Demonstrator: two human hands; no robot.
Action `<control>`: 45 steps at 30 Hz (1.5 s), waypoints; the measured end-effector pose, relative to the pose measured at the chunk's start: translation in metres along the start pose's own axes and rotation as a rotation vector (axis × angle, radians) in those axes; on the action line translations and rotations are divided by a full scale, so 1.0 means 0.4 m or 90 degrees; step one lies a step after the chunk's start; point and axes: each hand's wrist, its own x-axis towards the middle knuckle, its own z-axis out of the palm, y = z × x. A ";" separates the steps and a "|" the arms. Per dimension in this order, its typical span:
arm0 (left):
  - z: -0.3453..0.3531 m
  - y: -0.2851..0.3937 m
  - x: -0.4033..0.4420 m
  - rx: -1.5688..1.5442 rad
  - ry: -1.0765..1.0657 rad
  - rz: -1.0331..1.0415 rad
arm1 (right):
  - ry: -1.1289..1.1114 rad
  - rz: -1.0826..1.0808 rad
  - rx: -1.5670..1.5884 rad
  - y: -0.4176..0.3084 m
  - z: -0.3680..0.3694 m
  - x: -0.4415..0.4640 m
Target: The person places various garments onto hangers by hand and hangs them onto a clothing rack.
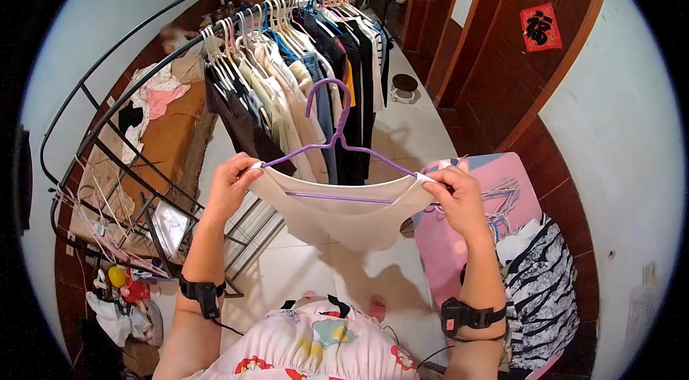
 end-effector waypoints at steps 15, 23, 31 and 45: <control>-0.080 -0.132 -0.089 0.093 -0.068 0.086 | -0.162 0.323 0.184 -0.091 0.096 -0.237; -0.042 -0.134 -0.169 0.176 0.070 0.003 | -0.494 0.296 0.323 -0.092 0.112 -0.225; 0.081 -0.011 -0.187 0.279 0.302 0.026 | -0.440 0.178 0.491 -0.054 0.226 -0.188; -0.136 -0.194 0.083 0.140 0.324 0.131 | -0.370 0.148 0.481 -0.119 0.486 0.064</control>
